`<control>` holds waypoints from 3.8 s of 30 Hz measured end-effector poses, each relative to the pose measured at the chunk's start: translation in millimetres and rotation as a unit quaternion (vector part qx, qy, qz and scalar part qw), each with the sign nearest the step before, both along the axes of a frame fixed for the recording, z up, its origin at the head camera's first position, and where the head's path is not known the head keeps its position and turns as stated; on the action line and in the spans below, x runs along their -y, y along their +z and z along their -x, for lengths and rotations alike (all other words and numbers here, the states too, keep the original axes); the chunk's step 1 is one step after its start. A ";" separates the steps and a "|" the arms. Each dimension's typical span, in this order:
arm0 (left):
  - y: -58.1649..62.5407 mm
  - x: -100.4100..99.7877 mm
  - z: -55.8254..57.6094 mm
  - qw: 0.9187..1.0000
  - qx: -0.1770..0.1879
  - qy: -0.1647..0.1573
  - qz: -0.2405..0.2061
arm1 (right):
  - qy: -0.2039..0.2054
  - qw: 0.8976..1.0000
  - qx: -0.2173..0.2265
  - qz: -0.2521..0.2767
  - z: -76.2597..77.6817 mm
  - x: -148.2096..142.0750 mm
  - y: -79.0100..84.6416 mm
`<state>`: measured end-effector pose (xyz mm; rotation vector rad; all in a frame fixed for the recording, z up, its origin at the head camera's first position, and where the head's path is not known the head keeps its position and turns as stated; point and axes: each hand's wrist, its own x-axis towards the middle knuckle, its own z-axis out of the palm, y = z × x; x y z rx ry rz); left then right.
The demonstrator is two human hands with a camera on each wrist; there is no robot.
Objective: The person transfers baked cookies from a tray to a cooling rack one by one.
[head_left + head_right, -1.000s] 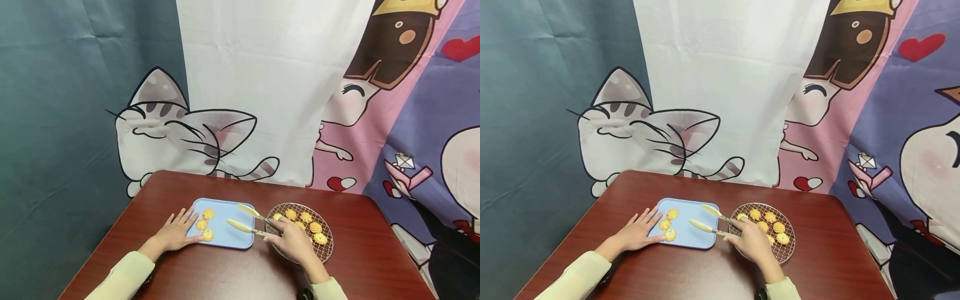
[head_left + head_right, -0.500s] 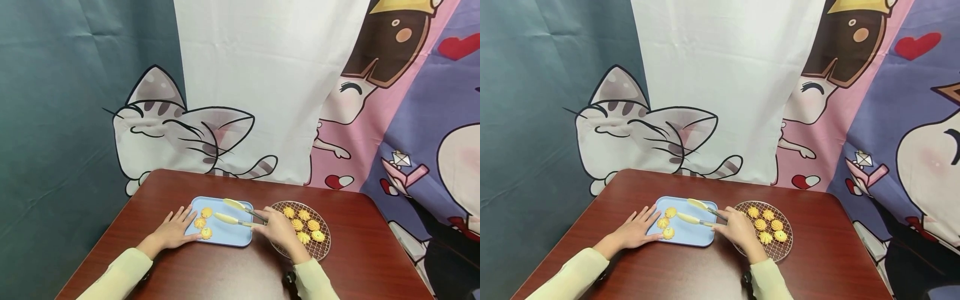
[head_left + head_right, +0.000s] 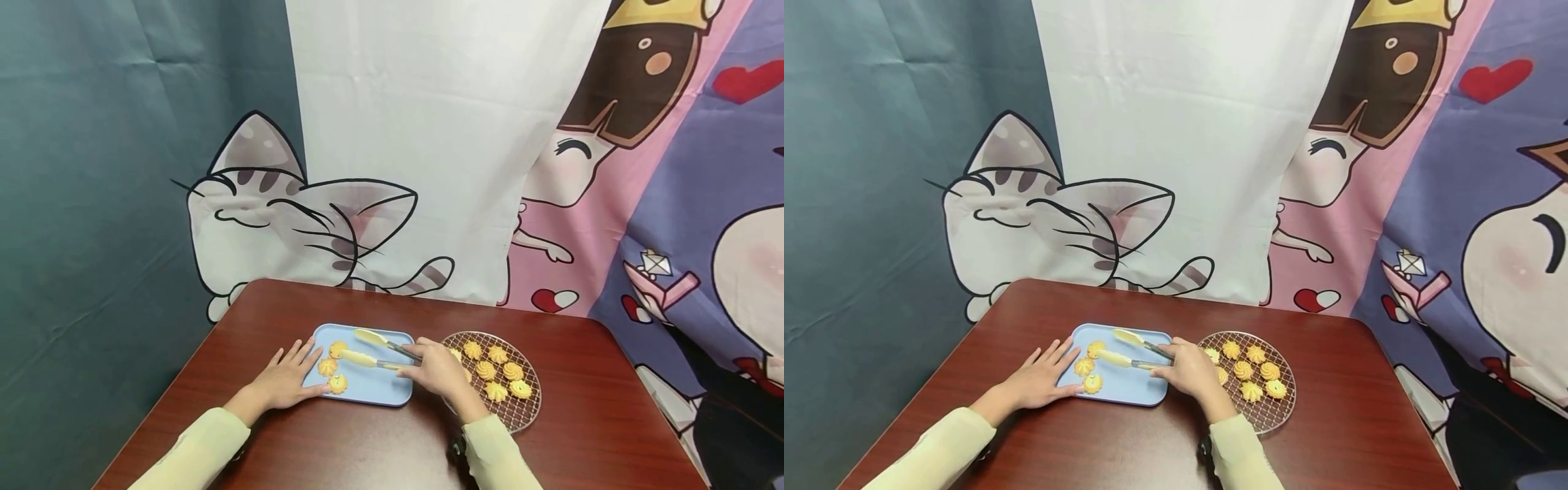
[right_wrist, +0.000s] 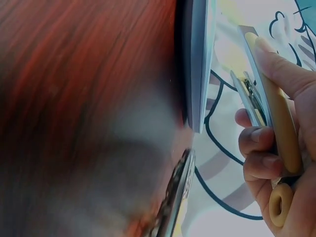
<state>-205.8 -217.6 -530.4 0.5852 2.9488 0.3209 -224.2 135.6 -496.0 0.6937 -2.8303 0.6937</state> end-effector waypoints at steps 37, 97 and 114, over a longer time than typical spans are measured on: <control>-5.7 0.0 0.4 1.000 -0.008 0.000 -0.013 | -0.009 0.999 0.010 -0.052 12.7 32.5 -1.2; -12.2 1.9 3.1 0.999 -0.029 -0.005 -0.024 | -0.042 0.997 -0.056 -0.011 -24.7 -20.1 20.6; -5.3 0.8 -0.3 0.999 -0.019 -0.008 -0.030 | -0.089 0.994 -0.054 -0.018 -48.1 -53.7 28.4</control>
